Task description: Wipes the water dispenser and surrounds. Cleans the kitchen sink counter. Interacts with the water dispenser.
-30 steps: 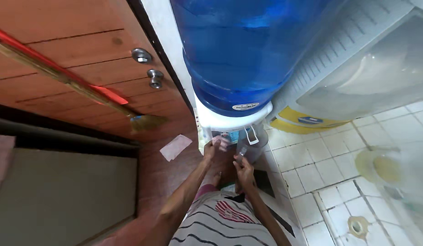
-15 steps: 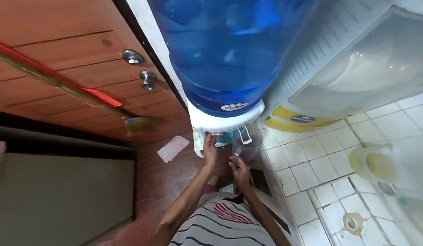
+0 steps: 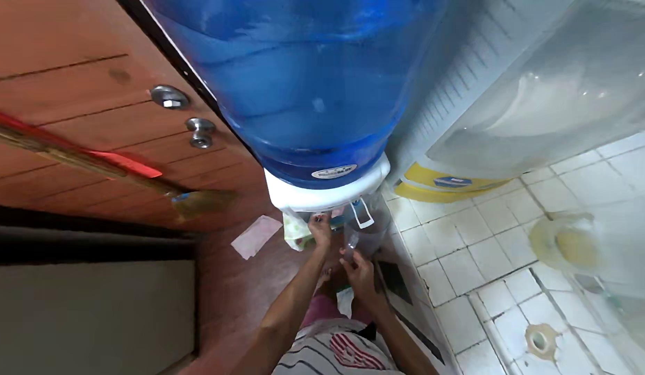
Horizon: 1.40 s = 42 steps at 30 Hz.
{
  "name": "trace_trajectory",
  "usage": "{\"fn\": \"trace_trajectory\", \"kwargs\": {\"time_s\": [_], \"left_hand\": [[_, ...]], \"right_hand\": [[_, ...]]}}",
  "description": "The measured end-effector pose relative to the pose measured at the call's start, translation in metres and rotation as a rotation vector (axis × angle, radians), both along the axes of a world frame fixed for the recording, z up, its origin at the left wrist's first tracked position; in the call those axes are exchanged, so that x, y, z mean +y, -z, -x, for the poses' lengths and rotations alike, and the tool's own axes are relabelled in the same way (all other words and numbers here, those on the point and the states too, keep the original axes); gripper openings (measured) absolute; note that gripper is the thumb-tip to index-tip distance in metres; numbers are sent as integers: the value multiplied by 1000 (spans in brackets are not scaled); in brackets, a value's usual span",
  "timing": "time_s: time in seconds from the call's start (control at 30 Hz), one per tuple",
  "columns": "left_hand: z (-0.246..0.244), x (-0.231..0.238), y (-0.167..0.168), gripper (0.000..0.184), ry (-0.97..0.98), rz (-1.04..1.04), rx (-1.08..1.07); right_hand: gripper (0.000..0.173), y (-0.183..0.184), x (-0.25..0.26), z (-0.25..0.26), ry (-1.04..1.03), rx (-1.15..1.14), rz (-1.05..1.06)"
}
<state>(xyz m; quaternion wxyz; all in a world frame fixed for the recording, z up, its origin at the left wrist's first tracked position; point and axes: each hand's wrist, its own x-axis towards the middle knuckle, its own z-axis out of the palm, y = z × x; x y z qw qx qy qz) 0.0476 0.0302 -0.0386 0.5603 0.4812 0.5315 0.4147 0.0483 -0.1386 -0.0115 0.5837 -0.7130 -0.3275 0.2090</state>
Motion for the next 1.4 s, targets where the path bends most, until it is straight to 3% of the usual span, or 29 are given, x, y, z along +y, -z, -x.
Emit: {"fn": "trace_trajectory", "kwargs": {"time_s": [0.2,0.37,0.43,0.53,0.83,1.03,1.27,1.4], "left_hand": [[-30,-3,-20,46,-54,62,-261],[-22,-2,8,11,-197,150,-351],[-8,-1,17,16,-221,204,-382],[3,-1,5,10,-271,237,-408],[21,-19,-44,32,-191,-162,-167],[18,-23,-70,33,-160,-433,-3],[33,-8,-55,29,2,-771,585],[47,-16,-66,33,-18,-663,418]], "right_hand": [[27,13,-7,-9,-40,-109,18],[27,25,-7,-15,-68,-159,-40],[26,27,-6,-16,-80,-144,-52],[27,30,-5,-17,-98,-141,-60],[27,34,-8,-24,-140,-134,-64],[30,35,-12,-27,-154,-165,-55],[29,33,-10,-25,-173,-158,-62],[31,28,-10,-22,-173,-150,-66]]}}
